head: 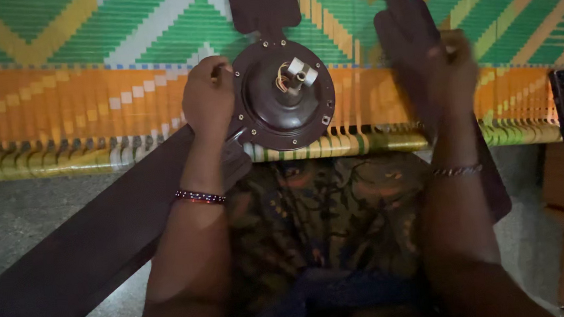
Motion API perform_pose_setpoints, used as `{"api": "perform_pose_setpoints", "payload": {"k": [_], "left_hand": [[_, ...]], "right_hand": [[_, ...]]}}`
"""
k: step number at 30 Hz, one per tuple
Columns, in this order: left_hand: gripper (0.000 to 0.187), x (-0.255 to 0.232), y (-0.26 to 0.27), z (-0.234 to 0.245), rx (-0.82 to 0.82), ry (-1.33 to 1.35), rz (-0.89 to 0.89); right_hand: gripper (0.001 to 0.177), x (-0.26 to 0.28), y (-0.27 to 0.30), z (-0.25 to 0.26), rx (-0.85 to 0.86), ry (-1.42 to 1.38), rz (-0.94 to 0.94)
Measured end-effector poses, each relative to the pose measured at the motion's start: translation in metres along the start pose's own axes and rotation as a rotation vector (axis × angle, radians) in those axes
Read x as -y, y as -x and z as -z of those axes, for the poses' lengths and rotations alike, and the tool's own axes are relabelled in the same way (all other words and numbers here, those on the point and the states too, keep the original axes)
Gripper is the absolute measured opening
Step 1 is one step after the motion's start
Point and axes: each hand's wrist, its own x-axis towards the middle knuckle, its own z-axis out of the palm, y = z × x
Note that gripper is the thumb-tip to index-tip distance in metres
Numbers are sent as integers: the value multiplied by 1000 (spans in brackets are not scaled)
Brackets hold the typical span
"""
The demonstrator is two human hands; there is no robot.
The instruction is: The person uses a screwdriver to loosen and remove screws from the central hub of a ceiling fan, then detaches one fan blade and sets it aside on the work surface.
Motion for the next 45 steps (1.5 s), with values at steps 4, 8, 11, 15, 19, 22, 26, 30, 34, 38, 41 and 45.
{"api": "perform_pose_setpoints", "payload": {"k": [4,8,11,15,19,22,26,30,34,38,41,45], "left_hand": [[23,-2,1,0,11,-94,-63],[29,-4,4,-2,117,-192,-39],[36,-4,3,-2,163,-272,-48],[40,-5,2,-3,202,-349,-65],[40,-7,0,-1,226,-341,19],[41,-10,-1,0,267,-376,84],[39,-11,0,2,273,-366,94],[37,-7,3,0,239,-346,90],[39,-8,0,1,315,-375,144],[43,-14,2,6,423,-435,155],[47,-20,5,10,491,-444,168],[50,-27,7,14,597,-474,169]], "right_hand": [[38,71,50,-24,444,-375,-533],[48,122,73,-58,557,-430,-519],[51,131,72,-81,507,-429,-423],[52,119,58,-99,544,-542,-363],[54,109,55,-102,642,-579,-523],[50,109,54,-101,651,-612,-362],[49,111,48,-91,756,-620,-436],[50,116,44,-85,858,-521,-487],[47,121,40,-77,894,-582,-383],[43,124,40,-67,961,-392,-531],[41,122,40,-59,1016,-390,-489],[42,117,44,-48,1077,-464,-409]]}}
